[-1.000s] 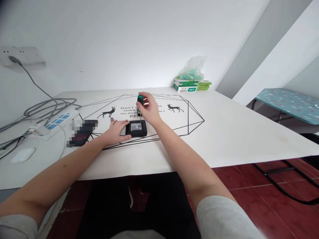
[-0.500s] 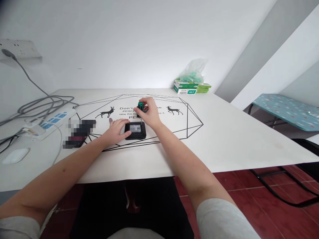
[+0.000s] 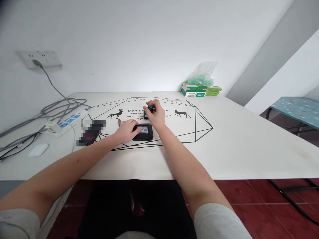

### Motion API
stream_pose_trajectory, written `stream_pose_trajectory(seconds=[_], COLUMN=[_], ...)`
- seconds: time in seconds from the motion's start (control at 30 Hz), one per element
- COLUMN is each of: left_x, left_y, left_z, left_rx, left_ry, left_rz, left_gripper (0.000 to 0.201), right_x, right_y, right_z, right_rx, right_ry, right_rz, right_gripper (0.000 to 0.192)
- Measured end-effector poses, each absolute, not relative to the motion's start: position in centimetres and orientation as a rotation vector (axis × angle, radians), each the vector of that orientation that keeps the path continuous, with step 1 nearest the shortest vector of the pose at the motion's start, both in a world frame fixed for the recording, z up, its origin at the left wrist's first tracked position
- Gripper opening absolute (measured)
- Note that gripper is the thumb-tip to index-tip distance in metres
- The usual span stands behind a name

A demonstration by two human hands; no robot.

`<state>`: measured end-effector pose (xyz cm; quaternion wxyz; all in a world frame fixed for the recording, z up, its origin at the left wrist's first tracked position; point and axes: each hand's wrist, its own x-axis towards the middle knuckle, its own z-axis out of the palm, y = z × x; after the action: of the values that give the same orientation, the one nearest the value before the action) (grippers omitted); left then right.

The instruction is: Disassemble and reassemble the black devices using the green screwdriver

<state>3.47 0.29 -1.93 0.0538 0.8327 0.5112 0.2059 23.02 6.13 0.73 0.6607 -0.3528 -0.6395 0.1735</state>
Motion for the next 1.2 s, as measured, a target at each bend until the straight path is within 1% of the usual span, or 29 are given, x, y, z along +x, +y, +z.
stream_pose_trajectory(seconds=[0.13,0.23,0.33,0.47,0.57,0.7,0.77,0.9,1.0,1.03,1.13,1.2], left_x=[3.0,2.1,1.3,0.8,0.9,1.1,1.0,1.0,1.2,1.4,2.2,2.7], left_y=[0.2,0.5,0.8,0.5,0.3,0.0,0.0,0.0,0.0,-0.1,-0.1,-0.2], left_z=[-2.5,-2.8,-2.7,-2.7,-2.8,-2.7,-2.6,-2.5,-2.7,-2.8,-3.1,-3.2], left_rx=[2.578,2.564,2.554,2.554,2.557,2.585,2.589,2.566,2.536,2.524,2.494,2.489], left_ry=[1.555,1.523,1.505,1.513,1.502,1.417,1.390,1.373,1.349,1.336,1.313,1.334], left_rz=[0.749,0.739,0.720,0.625,0.552,0.427,0.401,0.433,0.459,0.477,0.519,0.515], left_gripper=[0.030,0.032,0.036,0.040,0.052,0.072,0.079,0.085,0.091,0.093,0.101,0.102], right_x=[24.3,25.1,25.3,25.0,24.9,24.8,24.8,24.7,24.5,24.3,23.8,23.6], right_y=[5.3,5.1,5.1,5.3,5.5,5.7,5.6,5.3,5.3,5.3,5.4,5.5], right_z=[0.9,1.2,1.3,1.2,0.9,0.5,0.4,0.6,0.5,0.4,0.0,-0.1], right_rx=[-0.767,-0.734,-0.726,-0.729,-0.783,-0.836,-0.791,-0.718,-0.724,-0.727,-0.766,-0.809], right_ry=[-1.568,-1.660,-1.705,-1.722,-1.685,-1.610,-1.641,-1.685,-1.640,-1.623,-1.601,-1.597], right_rz=[0.315,0.248,0.197,0.215,0.244,0.213,0.204,0.221,0.238,0.268,0.374,0.386], right_gripper=[0.025,0.026,0.022,0.022,0.026,0.037,0.034,0.029,0.020,0.020,0.031,0.034])
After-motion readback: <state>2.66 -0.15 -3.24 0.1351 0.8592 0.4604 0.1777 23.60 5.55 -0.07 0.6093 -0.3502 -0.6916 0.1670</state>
